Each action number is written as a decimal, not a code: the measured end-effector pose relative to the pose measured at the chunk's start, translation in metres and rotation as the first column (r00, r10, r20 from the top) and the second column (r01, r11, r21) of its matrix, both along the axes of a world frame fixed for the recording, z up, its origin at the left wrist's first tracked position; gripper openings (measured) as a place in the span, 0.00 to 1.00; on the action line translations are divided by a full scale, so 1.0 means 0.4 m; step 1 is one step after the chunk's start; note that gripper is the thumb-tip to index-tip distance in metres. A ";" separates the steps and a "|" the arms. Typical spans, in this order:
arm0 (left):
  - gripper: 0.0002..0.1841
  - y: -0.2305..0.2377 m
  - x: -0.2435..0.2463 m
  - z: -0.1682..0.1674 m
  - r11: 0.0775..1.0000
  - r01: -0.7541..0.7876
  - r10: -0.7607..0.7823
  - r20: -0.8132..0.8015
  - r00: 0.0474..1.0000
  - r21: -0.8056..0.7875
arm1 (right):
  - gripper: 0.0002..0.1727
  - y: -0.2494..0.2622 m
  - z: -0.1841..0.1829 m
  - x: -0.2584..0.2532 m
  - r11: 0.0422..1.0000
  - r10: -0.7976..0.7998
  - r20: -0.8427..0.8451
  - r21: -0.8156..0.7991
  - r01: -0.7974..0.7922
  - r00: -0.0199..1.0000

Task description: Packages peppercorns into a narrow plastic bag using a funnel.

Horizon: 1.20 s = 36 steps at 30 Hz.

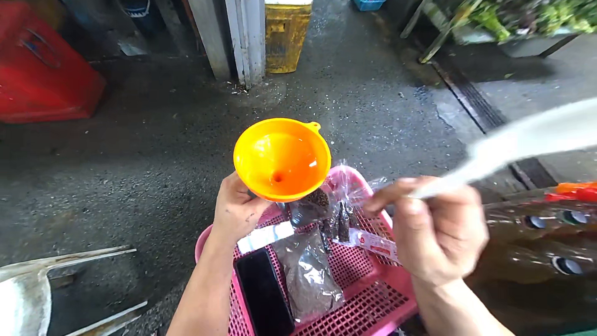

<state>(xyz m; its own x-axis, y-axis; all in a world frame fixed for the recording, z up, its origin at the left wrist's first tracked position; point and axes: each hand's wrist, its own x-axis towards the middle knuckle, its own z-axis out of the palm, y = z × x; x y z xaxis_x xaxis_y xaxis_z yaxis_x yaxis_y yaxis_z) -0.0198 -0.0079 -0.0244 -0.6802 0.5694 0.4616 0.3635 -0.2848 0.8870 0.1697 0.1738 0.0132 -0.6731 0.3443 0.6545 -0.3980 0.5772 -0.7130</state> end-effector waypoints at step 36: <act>0.14 -0.012 0.099 0.218 0.996 -0.022 0.063 -0.522 0.851 0.085 | 0.21 -0.003 0.009 -0.048 0.874 0.460 0.180 -0.266 -0.408 0.869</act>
<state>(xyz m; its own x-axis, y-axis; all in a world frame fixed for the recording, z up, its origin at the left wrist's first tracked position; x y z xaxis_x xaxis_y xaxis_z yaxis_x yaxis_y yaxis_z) 0.0199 -0.0129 0.0629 -0.3487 0.4959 0.7953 0.7811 -0.3152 0.5390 0.1503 0.1727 0.0169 -0.9085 0.0941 0.4072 -0.3819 0.2085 -0.9004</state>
